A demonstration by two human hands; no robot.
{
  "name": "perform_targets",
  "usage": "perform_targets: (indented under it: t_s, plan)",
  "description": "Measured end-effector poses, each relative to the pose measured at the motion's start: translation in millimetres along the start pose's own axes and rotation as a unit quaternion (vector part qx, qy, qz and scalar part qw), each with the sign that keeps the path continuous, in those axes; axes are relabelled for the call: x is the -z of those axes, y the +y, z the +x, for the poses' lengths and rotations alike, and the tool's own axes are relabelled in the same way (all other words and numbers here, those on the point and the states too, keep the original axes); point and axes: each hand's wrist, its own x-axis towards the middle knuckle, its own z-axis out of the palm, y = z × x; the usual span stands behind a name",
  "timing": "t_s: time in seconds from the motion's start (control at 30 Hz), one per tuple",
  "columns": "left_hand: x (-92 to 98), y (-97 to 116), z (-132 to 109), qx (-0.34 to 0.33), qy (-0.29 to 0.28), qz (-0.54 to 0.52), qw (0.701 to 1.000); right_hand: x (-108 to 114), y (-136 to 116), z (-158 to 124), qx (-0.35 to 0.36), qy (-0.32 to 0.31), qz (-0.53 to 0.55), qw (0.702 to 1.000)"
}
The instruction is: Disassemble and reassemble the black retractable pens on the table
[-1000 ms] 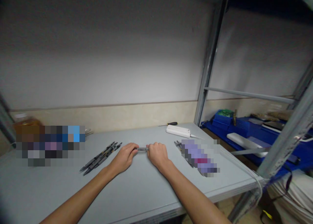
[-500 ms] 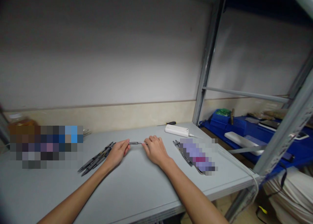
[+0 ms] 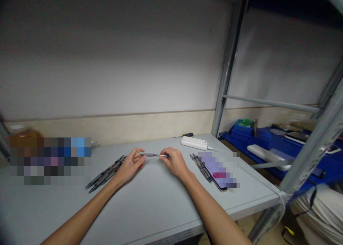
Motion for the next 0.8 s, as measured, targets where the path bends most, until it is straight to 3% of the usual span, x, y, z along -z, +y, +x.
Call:
perform_targets:
  t_s: [0.1,0.23,0.47,0.7,0.8]
  plan:
    - [1.8,2.4,-2.3,-0.04,-0.004,0.021,0.999,0.9,-0.4,0.7,-0.017,-0.006,0.018,1.0]
    - [3.9,2.4,-1.4,-0.035,0.014,0.069,0.997,-0.4,-2.4,1.2,-0.031,-0.026,0.054,0.998]
    - [7.2,5.7,3.6,0.002,0.06,0.004,0.998,-0.1,-0.7,2.0,-0.148,-0.081,0.179,0.969]
    - [8.7,-1.5,5.3,-0.002,0.053,0.029,0.998,4.6,2.5,5.0,-0.164,-0.045,0.283,0.944]
    - [8.8,0.4,4.8,-0.001,0.057,0.032,0.998,4.1,3.1,4.6,-0.194,-0.06,0.303,0.931]
